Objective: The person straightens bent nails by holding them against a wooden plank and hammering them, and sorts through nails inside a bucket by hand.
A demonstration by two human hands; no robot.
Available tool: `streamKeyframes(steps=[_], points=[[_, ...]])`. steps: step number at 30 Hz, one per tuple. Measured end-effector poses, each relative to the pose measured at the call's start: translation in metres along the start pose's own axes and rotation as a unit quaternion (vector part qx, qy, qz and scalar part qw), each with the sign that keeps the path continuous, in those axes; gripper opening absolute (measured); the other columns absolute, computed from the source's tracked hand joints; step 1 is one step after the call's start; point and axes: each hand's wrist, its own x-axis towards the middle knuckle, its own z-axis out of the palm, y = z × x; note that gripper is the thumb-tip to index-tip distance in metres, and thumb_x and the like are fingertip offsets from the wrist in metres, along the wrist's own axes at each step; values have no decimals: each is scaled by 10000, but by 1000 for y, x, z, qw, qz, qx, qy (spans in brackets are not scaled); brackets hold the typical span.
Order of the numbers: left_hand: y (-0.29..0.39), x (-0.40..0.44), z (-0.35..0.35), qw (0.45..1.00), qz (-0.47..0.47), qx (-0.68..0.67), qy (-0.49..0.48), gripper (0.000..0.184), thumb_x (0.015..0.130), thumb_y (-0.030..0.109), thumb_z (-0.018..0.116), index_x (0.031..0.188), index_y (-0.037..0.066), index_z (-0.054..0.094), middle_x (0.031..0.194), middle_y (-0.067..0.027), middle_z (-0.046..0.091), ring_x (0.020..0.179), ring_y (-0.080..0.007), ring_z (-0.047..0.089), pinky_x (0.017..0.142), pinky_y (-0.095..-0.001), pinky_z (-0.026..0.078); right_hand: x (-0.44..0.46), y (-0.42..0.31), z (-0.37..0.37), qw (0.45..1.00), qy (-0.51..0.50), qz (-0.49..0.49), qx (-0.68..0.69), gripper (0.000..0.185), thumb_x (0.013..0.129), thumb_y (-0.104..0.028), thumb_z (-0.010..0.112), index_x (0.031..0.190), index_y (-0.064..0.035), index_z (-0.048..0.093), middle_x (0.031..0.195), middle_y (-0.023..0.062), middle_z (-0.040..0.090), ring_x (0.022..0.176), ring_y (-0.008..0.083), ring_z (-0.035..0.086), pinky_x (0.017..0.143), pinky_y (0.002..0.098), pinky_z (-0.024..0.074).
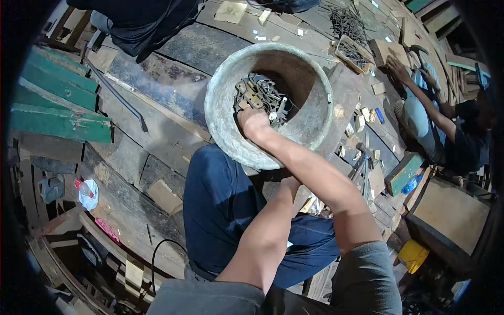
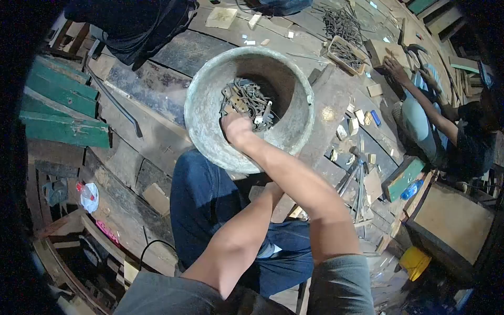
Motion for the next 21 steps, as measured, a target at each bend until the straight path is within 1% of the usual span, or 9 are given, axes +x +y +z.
streamKeyframes(steps=[2, 4, 6, 9, 12, 16, 17, 20, 21], points=[[2, 1, 0, 1000, -2, 5, -4, 587, 897, 386, 531, 1377, 63, 431, 1368, -166, 500, 1241, -319, 494, 985, -416, 419, -5, 1, 14, 1000, 21, -13, -12, 219, 881, -129, 531, 982, -129, 725, 894, 103, 724, 856, 239, 713, 795, 346, 540], [5, 2, -1, 1000, 0, 9, -9, 592, 896, 390, 531, 1379, 64, 429, 1371, -165, 497, 1244, -318, 492, 985, -415, 419, -18, 0, 10, 999, 27, -18, 1, 183, 857, -123, 542, 900, -125, 720, 884, 103, 722, 861, 237, 713, 783, 345, 541], [6, 2, -3, 1000, 0, 11, -11, 597, 894, 395, 530, 1381, 65, 427, 1374, -165, 494, 1246, -317, 490, 986, -415, 419, -19, -3, 9, 999, 30, 1, -14, 197, 865, -127, 564, 911, -158, 753, 909, 87, 733, 871, 215, 716, 696, 338, 547], [8, 1, -4, 1000, 1, 13, -14, 604, 892, 402, 530, 1383, 66, 424, 1378, -164, 490, 1250, -315, 487, 986, -414, 419, -21, -1, 9, 999, 31, -9, 12, 187, 846, -121, 579, 889, -152, 758, 906, 92, 732, 865, 222, 717, 702, 346, 549], [8, 1, -4, 1000, 1, 15, -15, 612, 890, 409, 529, 1386, 68, 420, 1382, -162, 485, 1253, -313, 484, 987, -412, 420, -18, 1, 5, 999, 5, 9, 43, 184, 852, -122, 548, 887, -130, 728, 907, 111, 724, 889, 247, 709, 783, 338, 544], [7, 0, -3, 1000, 1, 15, -17, 622, 887, 419, 529, 1389, 70, 416, 1388, -161, 480, 1258, -311, 479, 988, -411, 420, -19, 12, 1, 998, 42, 0, 45, 184, 838, -111, 544, 867, -120, 726, 876, 133, 717, 857, 271, 708, 739, 365, 547], [6, 0, -2, 1000, 1, 14, -17, 624, 886, 421, 528, 1390, 71, 415, 1389, -161, 478, 1260, -311, 478, 988, -411, 420, -16, 14, -1, 998, 33, 9, 56, 188, 841, -121, 528, 897, -106, 707, 859, 159, 703, 852, 310, 697, 731, 393, 544], [5, -1, -4, 1000, 0, 14, -19, 632, 884, 429, 528, 1392, 72, 412, 1393, -160, 474, 1263, -309, 475, 989, -410, 420, -16, 27, -1, 988, 108, 11, 108, 226, 851, -136, 517, 995, -92, 685, 881, 187, 690, 881, 337, 685, 734, 412, 545], [4, -2, -4, 1000, 1, 14, -20, 634, 883, 431, 528, 1393, 73, 411, 1394, -159, 473, 1264, -309, 474, 989, -409, 420, -12, 30, -3, 986, 67, 56, 142, 245, 879, -187, 499, 1033, -80, 656, 930, 210, 679, 935, 359, 665, 761, 429, 535]])
